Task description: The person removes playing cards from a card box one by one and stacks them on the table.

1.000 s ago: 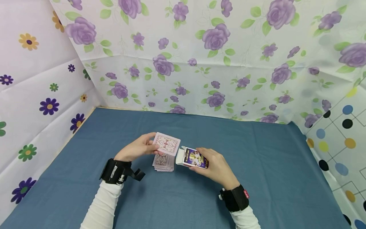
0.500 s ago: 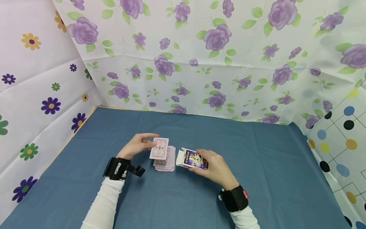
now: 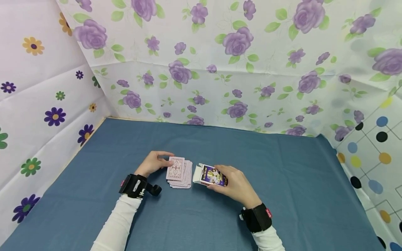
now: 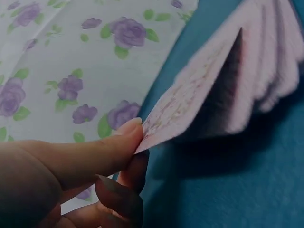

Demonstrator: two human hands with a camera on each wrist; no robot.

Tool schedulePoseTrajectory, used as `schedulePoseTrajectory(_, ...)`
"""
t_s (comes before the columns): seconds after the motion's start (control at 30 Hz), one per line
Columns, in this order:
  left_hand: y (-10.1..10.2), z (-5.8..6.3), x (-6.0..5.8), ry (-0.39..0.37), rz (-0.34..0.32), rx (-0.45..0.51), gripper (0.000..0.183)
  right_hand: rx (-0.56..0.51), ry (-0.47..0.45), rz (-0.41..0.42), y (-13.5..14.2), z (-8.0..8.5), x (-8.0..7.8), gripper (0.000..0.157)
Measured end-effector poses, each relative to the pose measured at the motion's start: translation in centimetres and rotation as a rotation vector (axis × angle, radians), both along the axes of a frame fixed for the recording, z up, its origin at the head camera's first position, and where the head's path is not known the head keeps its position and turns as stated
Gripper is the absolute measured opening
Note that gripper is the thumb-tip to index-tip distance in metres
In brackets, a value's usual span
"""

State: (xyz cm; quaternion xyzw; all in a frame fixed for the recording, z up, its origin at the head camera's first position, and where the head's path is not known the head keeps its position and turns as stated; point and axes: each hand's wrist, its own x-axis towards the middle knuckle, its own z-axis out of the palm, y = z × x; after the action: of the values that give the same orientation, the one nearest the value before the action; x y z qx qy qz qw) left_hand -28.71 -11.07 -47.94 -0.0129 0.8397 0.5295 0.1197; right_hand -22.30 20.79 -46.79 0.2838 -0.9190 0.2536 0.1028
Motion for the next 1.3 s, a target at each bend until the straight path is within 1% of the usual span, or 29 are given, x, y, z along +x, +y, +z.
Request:
schedulePoseTrajectory(0.13,0.3,-0.3,0.1,0.077,-0.01,-0.152,0.04,0.007,-0.009,-0.001,-0.1,0.1,-0.1,0.065)
schedulePoseTrajectory(0.2,0.5,-0.4,0.2,0.106,-0.01,-0.206,0.043,0.012,-0.014,-0.003,-0.2,0.2,-0.1,0.065)
schedulePoseTrajectory(0.33,0.9,-0.1,0.5,0.128,-0.012,-0.25,0.051,0.014,-0.025,-0.003,-0.3,0.2,-0.1,0.067)
schedulePoseTrajectory(0.4,1.2,0.5,0.8,0.152,-0.024,-0.252,0.051,0.012,-0.026,-0.002,-0.4,0.2,-0.1,0.067)
schedulePoseTrajectory(0.43,1.4,0.9,1.1,0.166,-0.047,-0.24,0.049,0.012,-0.023,0.001,-0.4,0.2,-0.1,0.067)
schedulePoseTrajectory(0.5,2.0,2.0,1.6,0.208,-0.13,-0.171,0.041,0.008,-0.015,0.008,-0.4,0.2,-0.1,0.066)
schedulePoseTrajectory(0.57,2.9,3.1,2.2,0.244,-0.254,-0.081,0.03,0.001,-0.009,0.017,-0.4,0.1,-0.1,0.065)
schedulePoseTrajectory(0.63,4.0,4.1,3.0,0.25,-0.386,-0.01,0.021,-0.004,-0.003,0.026,-0.4,0.1,-0.1,0.064)
schedulePoseTrajectory(0.67,4.6,4.5,3.4,0.256,-0.43,0.005,0.018,-0.009,-0.001,0.03,-0.4,0.2,-0.1,0.063)
schedulePoseTrajectory(0.7,5.1,4.8,3.8,0.257,-0.454,0.007,0.016,-0.01,0.002,0.032,-0.4,0.3,0.0,0.063)
schedulePoseTrajectory(0.73,5.7,4.9,4.3,0.262,-0.459,-0.008,0.015,-0.011,0.005,0.033,-0.5,0.4,0.0,0.063)
schedulePoseTrajectory(0.77,6.2,4.9,4.7,0.267,-0.449,-0.023,0.015,-0.009,0.009,0.034,-0.5,0.5,0.1,0.064)
schedulePoseTrajectory(0.87,7.3,4.6,5.7,0.277,-0.361,-0.056,0.016,0.0,0.028,0.035,-0.6,0.9,0.4,0.064)
schedulePoseTrajectory(0.93,7.9,4.5,6.1,0.272,-0.31,-0.061,0.017,0.006,0.041,0.036,-0.7,1.2,0.6,0.064)
schedulePoseTrajectory(1.03,8.4,4.4,6.3,0.262,-0.281,-0.073,0.017,0.01,0.072,0.039,-0.8,1.5,0.9,0.065)
schedulePoseTrajectory(1.13,8.6,4.3,6.1,0.223,-0.272,-0.055,0.015,0.008,0.107,0.04,-0.9,1.8,1.2,0.066)
schedulePoseTrajectory(1.23,8.7,4.1,5.8,0.165,-0.26,0.008,0.016,0.004,0.133,0.04,-0.9,2.0,1.3,0.068)
schedulePoseTrajectory(1.3,8.6,4.0,5.5,0.135,-0.264,0.058,0.017,-0.002,0.138,0.044,-1.0,2.1,1.3,0.067)
